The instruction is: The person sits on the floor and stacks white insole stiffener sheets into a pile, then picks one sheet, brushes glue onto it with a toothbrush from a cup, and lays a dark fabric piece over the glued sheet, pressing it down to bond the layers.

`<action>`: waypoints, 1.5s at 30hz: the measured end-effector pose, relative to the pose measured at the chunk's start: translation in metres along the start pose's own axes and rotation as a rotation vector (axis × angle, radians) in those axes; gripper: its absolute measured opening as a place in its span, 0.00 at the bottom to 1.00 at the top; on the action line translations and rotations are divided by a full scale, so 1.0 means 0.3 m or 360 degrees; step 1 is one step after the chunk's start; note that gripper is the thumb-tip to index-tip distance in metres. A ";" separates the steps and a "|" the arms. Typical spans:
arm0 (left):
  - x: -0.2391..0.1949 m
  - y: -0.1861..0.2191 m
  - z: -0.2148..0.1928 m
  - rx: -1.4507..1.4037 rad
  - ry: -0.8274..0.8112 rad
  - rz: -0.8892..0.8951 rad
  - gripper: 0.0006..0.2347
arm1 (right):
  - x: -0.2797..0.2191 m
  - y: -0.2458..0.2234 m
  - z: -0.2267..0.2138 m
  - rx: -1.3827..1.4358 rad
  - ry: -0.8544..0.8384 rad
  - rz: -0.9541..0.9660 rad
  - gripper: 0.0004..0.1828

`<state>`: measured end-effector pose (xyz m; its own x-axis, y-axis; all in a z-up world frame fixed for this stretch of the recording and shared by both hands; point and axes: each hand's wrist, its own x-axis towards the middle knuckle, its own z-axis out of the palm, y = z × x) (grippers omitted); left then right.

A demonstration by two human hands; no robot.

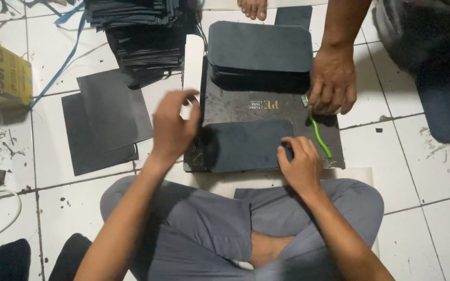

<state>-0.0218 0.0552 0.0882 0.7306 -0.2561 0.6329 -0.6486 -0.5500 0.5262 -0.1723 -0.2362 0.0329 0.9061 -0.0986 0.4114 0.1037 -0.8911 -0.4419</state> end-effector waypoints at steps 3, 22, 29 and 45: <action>-0.104 0.168 -0.010 0.0268 -0.0602 0.0110 0.07 | -0.011 0.033 0.002 -0.0134 -0.0030 0.0172 0.24; -0.208 0.187 0.079 0.0424 -0.1028 0.0483 0.24 | 0.023 0.077 0.048 0.0238 0.0161 0.0425 0.23; -0.196 0.169 0.082 0.0327 -0.1068 0.0404 0.29 | 0.074 0.097 0.066 0.0351 0.0183 0.0515 0.13; -0.181 0.125 0.144 0.0414 -0.0908 0.0389 0.25 | 0.119 0.090 0.035 0.0237 0.0349 0.0286 0.08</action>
<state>-0.0766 0.0141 0.0489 0.6140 -0.7381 0.2798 -0.7892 -0.5782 0.2068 -0.1329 -0.2590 0.0272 0.8069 -0.3561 0.4712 0.0237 -0.7776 -0.6283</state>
